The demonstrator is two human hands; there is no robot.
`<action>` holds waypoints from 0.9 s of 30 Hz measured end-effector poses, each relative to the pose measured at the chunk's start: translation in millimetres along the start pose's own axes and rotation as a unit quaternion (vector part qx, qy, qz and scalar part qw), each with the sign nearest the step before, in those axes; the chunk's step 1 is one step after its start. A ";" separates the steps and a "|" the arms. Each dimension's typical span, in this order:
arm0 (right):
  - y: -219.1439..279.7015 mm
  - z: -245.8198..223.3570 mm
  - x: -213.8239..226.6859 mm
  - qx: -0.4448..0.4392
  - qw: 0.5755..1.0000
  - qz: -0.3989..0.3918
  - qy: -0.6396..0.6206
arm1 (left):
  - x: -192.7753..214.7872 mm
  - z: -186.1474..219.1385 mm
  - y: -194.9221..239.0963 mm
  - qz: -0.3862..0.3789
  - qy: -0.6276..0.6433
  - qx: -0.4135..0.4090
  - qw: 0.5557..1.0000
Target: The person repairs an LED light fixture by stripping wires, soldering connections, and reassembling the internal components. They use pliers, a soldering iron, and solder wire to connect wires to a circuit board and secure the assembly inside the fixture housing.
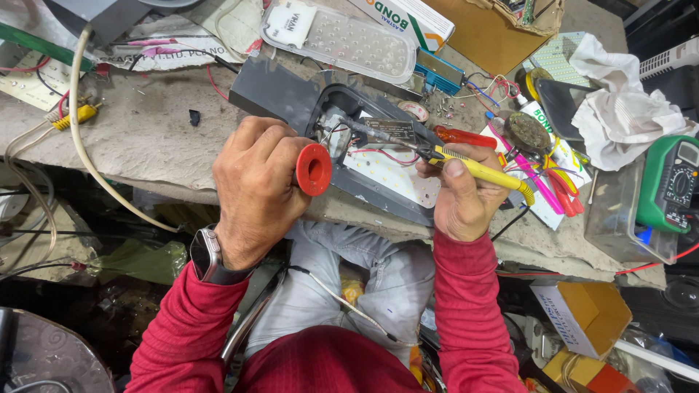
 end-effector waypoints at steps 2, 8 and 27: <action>-0.1 -0.8 0.1 0.007 1.000 -0.007 0.002 | -0.5 0.5 -1.2 -0.001 -0.005 -0.003 1.000; 0.5 -1.2 0.1 0.009 1.000 -0.013 0.002 | -0.6 1.6 -3.7 -0.006 -0.018 -0.001 1.000; 0.8 -1.3 0.1 0.013 1.000 -0.020 -0.002 | -2.6 0.8 -4.4 -0.010 -0.013 -0.001 1.000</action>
Point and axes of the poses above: each hand's wrist, its own y-axis away from the middle knuckle, its own x-axis out of the back of the hand, z = x × y, the point moved 4 cm from there along -y, towards the middle knuckle, and after that the axes turned 6 degrees about z, right-handed, at the moved point
